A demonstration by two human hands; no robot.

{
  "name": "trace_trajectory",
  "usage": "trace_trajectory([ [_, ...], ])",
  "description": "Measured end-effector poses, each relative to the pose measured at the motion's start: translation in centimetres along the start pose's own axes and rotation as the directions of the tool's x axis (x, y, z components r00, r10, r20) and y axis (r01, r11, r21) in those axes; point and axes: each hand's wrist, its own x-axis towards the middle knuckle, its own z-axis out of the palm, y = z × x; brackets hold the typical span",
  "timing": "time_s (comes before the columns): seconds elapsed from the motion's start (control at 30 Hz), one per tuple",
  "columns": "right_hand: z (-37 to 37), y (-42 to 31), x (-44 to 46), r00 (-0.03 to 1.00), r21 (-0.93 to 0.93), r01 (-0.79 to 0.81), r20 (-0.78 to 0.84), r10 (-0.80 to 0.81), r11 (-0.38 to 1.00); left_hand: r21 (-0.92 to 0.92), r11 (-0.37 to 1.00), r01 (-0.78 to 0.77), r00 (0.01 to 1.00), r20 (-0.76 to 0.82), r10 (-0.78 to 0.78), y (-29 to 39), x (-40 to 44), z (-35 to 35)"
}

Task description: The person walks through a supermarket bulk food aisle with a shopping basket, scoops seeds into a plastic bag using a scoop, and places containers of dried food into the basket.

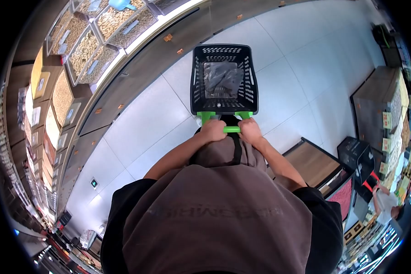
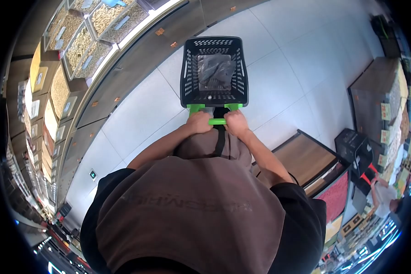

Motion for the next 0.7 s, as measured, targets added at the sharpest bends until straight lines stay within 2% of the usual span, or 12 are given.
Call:
trace_trajectory([
  [0.07, 1.1, -2.3, 0.7, 0.997, 0.019, -0.081, -0.007, 0.081, 0.997, 0.217, 0.976, -0.019, 0.976, -0.209, 0.065, -1.5, 0.0, -0.3],
  [0.1, 1.5, -3.3, 1.5, 0.989, 0.035, -0.148, -0.008, 0.149, 0.988, 0.224, 0.974, -0.031, 0.976, -0.204, 0.078, -2.0, 0.1, -1.5],
  [0.13, 1.9, -4.1, 2.1, 0.982, 0.078, -0.169, -0.068, 0.174, 0.983, 0.285, 0.957, -0.048, 0.988, -0.126, 0.087, -2.3, 0.2, -3.0],
  [0.17, 2.2, -4.6, 2.8, 0.975, 0.082, -0.215, -0.032, 0.218, 0.973, 0.344, 0.937, -0.068, 0.995, -0.044, 0.089, -2.5, 0.2, -4.2],
  [0.2, 2.5, -5.2, 3.2, 0.971, 0.101, -0.228, -0.042, 0.234, 0.968, 0.349, 0.934, -0.080, 0.995, -0.030, 0.096, -2.9, 0.3, -4.8],
  [0.27, 2.9, -5.4, 4.0, 0.963, 0.160, -0.235, -0.093, 0.251, 0.959, 0.492, 0.865, -0.103, 0.993, 0.002, 0.117, -3.2, 1.1, -6.7],
  [0.3, 2.3, -5.4, 4.6, 0.965, 0.106, -0.249, -0.058, 0.256, 0.963, 0.510, 0.853, -0.111, 0.992, 0.002, 0.128, -3.2, 1.8, -7.8],
  [0.37, 0.9, -4.7, 5.6, 0.968, 0.147, -0.246, -0.008, 0.250, 0.958, 0.558, 0.817, -0.145, 0.986, 0.016, 0.164, -2.9, 2.4, -8.7],
  [0.43, 0.8, -3.2, 6.7, 0.967, 0.146, -0.251, 0.005, 0.253, 0.957, 0.556, 0.825, -0.105, 0.992, 0.005, 0.123, -2.2, 3.4, -9.7],
  [0.5, -0.3, -1.5, 7.5, 0.973, 0.120, -0.232, 0.010, 0.232, 0.965, 0.548, 0.830, -0.100, 0.988, -0.043, 0.148, -1.2, 4.6, -10.7],
  [0.63, -2.8, 2.1, 8.6, 0.977, 0.088, -0.183, -0.093, 0.191, 0.979, 0.554, 0.830, -0.070, 0.991, -0.059, 0.122, 1.7, 7.1, -12.8],
  [0.7, -3.8, 4.0, 9.6, 0.972, 0.111, -0.220, -0.054, 0.227, 0.969, 0.549, 0.834, -0.054, 0.993, -0.055, 0.101, 2.8, 8.8, -13.9],
])
